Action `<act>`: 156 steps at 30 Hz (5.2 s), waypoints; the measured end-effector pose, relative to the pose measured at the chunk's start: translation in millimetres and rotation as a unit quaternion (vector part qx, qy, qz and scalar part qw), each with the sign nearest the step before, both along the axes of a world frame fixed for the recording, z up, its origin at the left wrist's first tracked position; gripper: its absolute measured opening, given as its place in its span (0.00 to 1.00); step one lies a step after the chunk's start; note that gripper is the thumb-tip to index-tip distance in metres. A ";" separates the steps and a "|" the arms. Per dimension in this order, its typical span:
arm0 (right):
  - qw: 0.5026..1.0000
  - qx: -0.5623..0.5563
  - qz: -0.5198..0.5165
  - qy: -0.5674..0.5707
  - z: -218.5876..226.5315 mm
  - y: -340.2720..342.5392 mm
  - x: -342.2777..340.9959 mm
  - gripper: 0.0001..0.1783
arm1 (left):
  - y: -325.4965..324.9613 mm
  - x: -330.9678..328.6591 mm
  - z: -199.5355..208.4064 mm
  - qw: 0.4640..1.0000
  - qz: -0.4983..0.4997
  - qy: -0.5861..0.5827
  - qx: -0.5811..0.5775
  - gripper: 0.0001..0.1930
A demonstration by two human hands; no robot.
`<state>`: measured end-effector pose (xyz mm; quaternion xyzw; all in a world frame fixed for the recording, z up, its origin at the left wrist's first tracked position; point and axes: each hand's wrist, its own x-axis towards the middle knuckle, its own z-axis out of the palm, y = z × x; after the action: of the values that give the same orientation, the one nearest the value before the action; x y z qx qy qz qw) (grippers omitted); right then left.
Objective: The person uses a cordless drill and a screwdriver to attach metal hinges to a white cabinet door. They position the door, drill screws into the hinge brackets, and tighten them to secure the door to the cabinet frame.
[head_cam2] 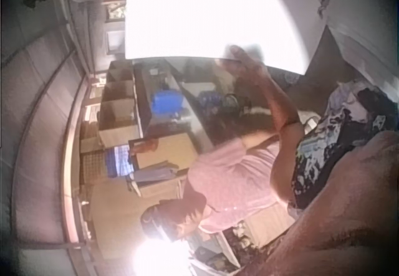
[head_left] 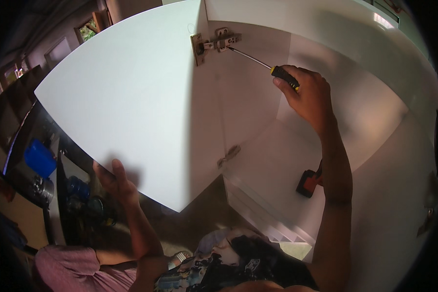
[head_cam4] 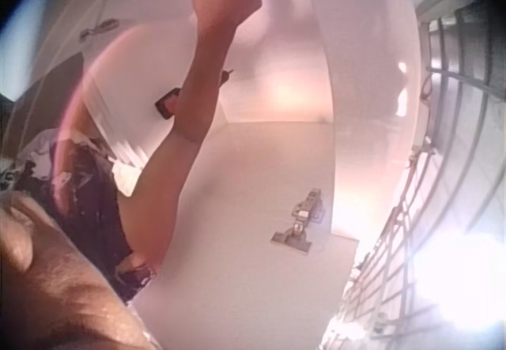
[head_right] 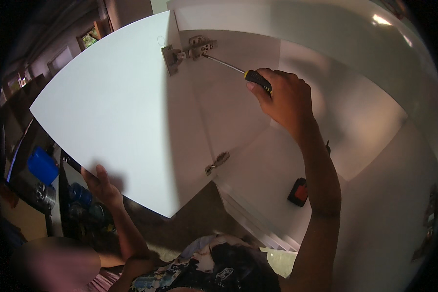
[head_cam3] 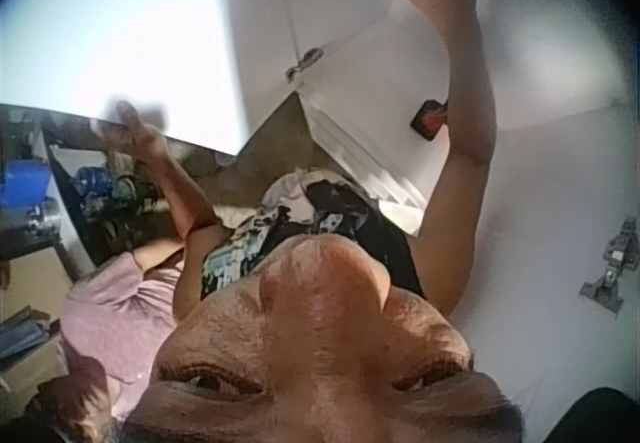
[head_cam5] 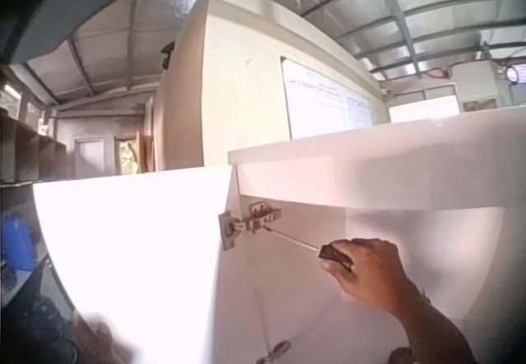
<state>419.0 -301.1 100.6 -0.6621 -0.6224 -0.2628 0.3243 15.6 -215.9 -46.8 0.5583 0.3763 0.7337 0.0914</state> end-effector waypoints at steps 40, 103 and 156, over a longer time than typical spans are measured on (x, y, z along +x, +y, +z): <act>0.848 0.236 -0.149 0.449 -327.7 -107.3 87.9 0.27 | 8.4 3.5 -15.9 0.999 0.003 -0.015 -0.032 0.29; 0.419 0.020 0.150 0.895 -347.1 -35.3 -66.4 0.12 | 19.8 -44.0 -61.1 0.989 -0.085 -0.118 -0.014 0.23; 0.397 0.063 0.201 0.893 -396.4 -55.7 -51.2 0.15 | 87.0 273.2 -135.4 0.457 -0.118 0.851 0.229 0.06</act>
<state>367.8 -356.8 -295.7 -0.3518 -0.0743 0.5135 0.7791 288.9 -128.9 -182.2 0.9451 0.0152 -0.0647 -0.3198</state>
